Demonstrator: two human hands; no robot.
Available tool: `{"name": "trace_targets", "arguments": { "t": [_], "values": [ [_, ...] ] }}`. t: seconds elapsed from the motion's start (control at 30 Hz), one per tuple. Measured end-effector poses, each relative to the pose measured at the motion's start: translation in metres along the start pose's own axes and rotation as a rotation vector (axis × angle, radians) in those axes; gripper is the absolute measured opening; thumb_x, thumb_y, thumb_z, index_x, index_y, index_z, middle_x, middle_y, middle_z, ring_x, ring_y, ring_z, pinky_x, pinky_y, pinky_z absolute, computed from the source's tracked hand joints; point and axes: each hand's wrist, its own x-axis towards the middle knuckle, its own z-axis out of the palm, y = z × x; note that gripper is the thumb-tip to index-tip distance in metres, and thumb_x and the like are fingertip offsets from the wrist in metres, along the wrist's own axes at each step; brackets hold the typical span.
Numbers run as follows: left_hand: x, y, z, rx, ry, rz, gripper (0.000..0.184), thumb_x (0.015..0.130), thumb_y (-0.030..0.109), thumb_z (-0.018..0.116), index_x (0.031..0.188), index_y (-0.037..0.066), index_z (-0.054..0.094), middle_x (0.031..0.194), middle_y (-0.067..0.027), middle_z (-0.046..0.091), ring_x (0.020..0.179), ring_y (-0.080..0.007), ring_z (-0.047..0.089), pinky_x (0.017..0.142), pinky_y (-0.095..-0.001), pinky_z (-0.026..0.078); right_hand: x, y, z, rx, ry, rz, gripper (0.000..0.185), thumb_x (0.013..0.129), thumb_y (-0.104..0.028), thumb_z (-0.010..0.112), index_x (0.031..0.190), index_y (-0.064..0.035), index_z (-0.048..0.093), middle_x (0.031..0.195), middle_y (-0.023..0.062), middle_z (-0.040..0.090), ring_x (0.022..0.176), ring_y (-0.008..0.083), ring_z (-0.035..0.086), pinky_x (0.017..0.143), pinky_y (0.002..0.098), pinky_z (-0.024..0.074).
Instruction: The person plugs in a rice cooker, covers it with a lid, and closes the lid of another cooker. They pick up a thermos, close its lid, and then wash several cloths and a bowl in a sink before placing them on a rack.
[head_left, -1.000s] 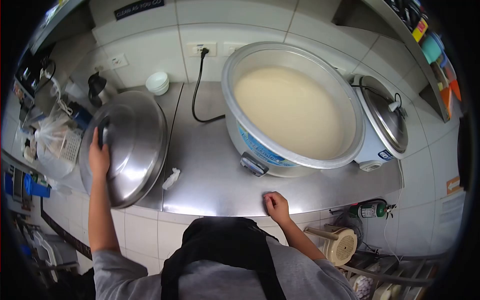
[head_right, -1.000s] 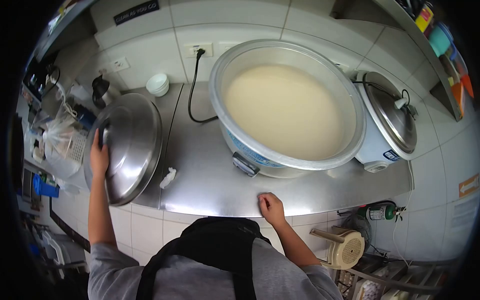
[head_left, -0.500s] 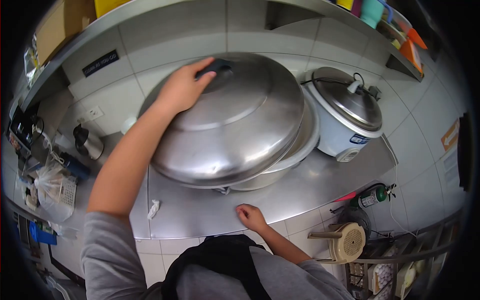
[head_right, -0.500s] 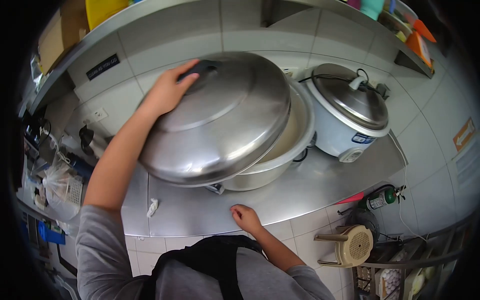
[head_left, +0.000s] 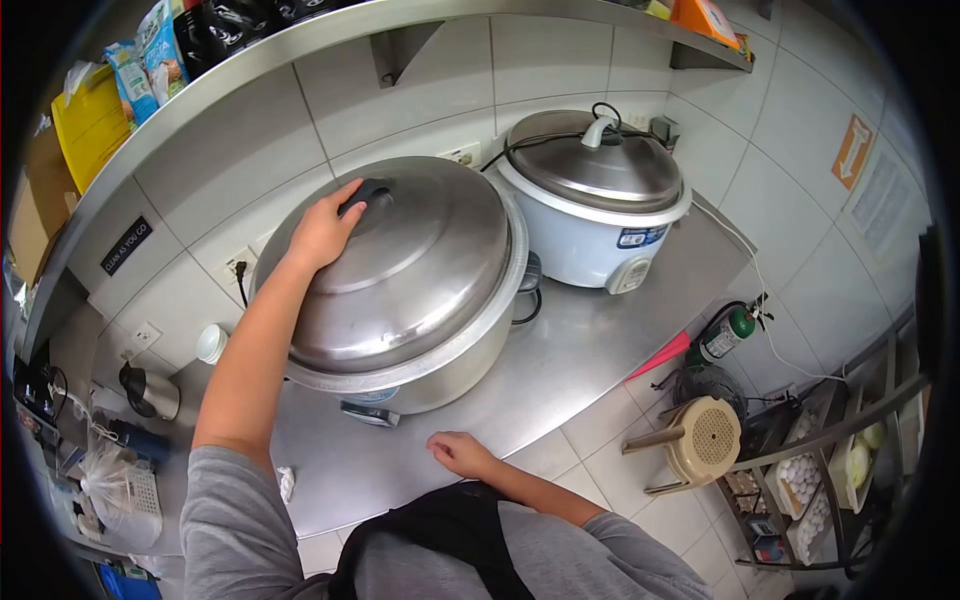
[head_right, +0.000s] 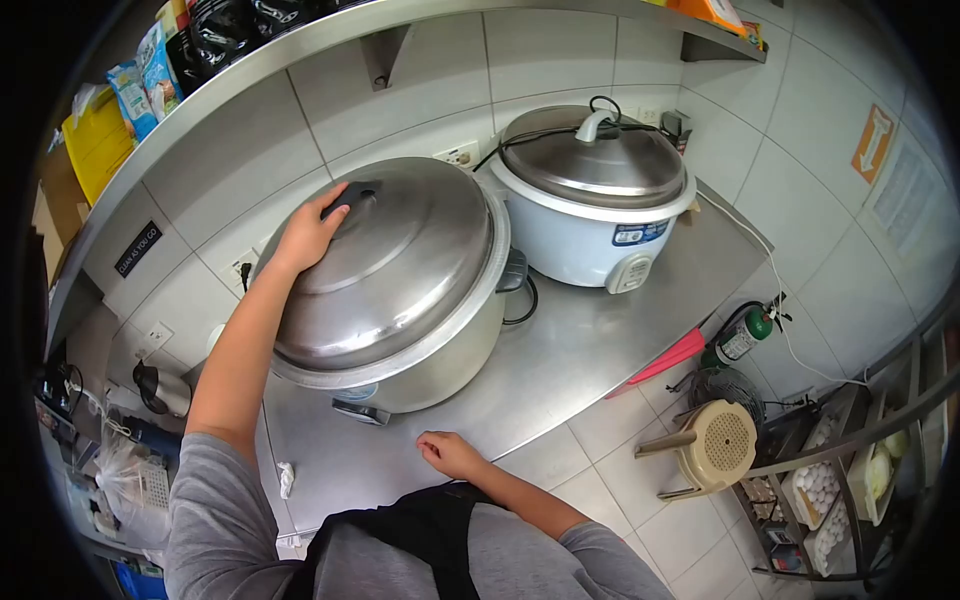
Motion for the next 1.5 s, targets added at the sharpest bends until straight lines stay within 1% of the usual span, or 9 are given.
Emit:
{"name": "trace_targets", "arguments": {
  "t": [0.23,0.43,0.6,0.67,0.73,0.77,0.9,1.07,1.5],
  "values": [
    [-0.013,0.012,-0.004,0.034,-0.065,-0.121,0.047,0.091,0.034,0.054,0.135,0.017,0.048,0.113,-0.0224,0.061,0.107,-0.0371,0.056,0.092,-0.0398,0.044,0.001,-0.003,0.001,-0.004,-0.018,0.004,0.012,0.086,-0.01,0.057,0.096,-0.004,0.061,0.081,0.0136,0.063,0.067,0.0255,0.061,0.063,0.0328,0.0494],
    [-0.044,0.01,-0.006,-0.024,0.04,0.024,0.055,0.092,0.033,0.053,0.142,0.016,0.036,0.115,-0.0217,0.052,0.11,-0.0372,0.051,0.096,-0.0389,0.039,-0.013,-0.02,-0.048,0.121,0.109,0.168,0.011,0.087,-0.008,0.057,0.094,-0.0051,0.064,0.068,0.0052,0.059,0.057,0.0115,0.052,0.055,0.026,0.0437],
    [-0.055,0.014,-0.012,-0.133,0.059,-0.07,0.056,0.092,0.028,0.055,0.141,0.01,0.036,0.118,-0.0191,0.051,0.112,-0.0339,0.05,0.097,-0.0382,0.038,0.037,-0.075,-0.237,-0.131,0.611,-0.186,0.012,0.088,-0.007,0.054,0.088,-0.005,0.065,0.07,-0.0025,0.056,0.061,0.004,0.045,0.056,0.0205,0.0383],
    [-0.056,0.015,-0.01,-0.125,0.077,-0.053,0.054,0.092,0.027,0.055,0.139,0.01,0.038,0.118,-0.0187,0.051,0.112,-0.0335,0.05,0.097,-0.0376,0.038,0.097,-0.106,-0.331,-0.084,0.732,-0.049,0.015,0.093,-0.009,0.048,0.095,-0.0048,0.062,0.065,-0.0005,0.052,0.06,0.0083,0.047,0.056,0.0242,0.0408],
    [-0.055,0.019,-0.012,-0.129,0.081,-0.063,0.049,0.091,0.026,0.055,0.135,0.008,0.043,0.118,-0.0178,0.051,0.112,-0.0325,0.05,0.098,-0.0362,0.038,0.162,-0.113,-0.427,-0.936,0.772,-0.49,0.026,0.084,0.002,0.05,0.108,-0.0059,0.058,0.097,0.0138,0.058,0.082,0.0269,0.061,0.071,0.036,0.0487],
    [-0.055,0.02,-0.012,-0.123,0.083,-0.081,0.049,0.091,0.026,0.055,0.135,0.008,0.043,0.118,-0.0178,0.051,0.112,-0.0325,0.05,0.098,-0.0362,0.038,0.178,-0.132,-0.45,-1.12,0.678,-0.086,0.037,0.082,0.003,0.048,0.116,-0.0098,0.057,0.121,0.0138,0.051,0.102,0.0309,0.057,0.083,0.0403,0.049],
    [-0.052,0.015,-0.013,-0.118,0.06,-0.041,0.049,0.09,0.024,0.057,0.134,0.006,0.045,0.116,-0.0174,0.051,0.111,-0.0324,0.05,0.097,-0.0359,0.038,0.237,-0.103,-0.526,-1.725,0.311,0.13,0.041,0.087,-0.008,0.047,0.126,-0.0196,0.053,0.134,0.007,0.042,0.115,0.0275,0.05,0.09,0.0385,0.05],
    [-0.052,0.015,-0.013,-0.208,0.056,-0.058,0.049,0.088,0.022,0.059,0.132,0.006,0.046,0.118,-0.0168,0.051,0.111,-0.0324,0.05,0.097,-0.0357,0.037,0.274,-0.1,-0.549,-1.845,0.016,0.094,0.021,0.085,-0.011,0.05,0.105,-0.0106,0.057,0.107,0.0049,0.061,0.109,0.0252,0.056,0.083,0.0358,0.053],
    [-0.042,0.034,-0.003,-0.122,0.049,-0.211,0.049,0.085,0.022,0.054,0.131,0.005,0.049,0.12,-0.0135,0.052,0.115,-0.0233,0.047,0.102,-0.03,0.031,0.305,-0.132,-0.645,-1.618,-0.109,-0.186,0.028,0.088,-0.012,0.047,0.114,-0.007,0.056,0.113,0.0147,0.06,0.104,0.034,0.059,0.088,0.04,0.0478]
  ]
}}
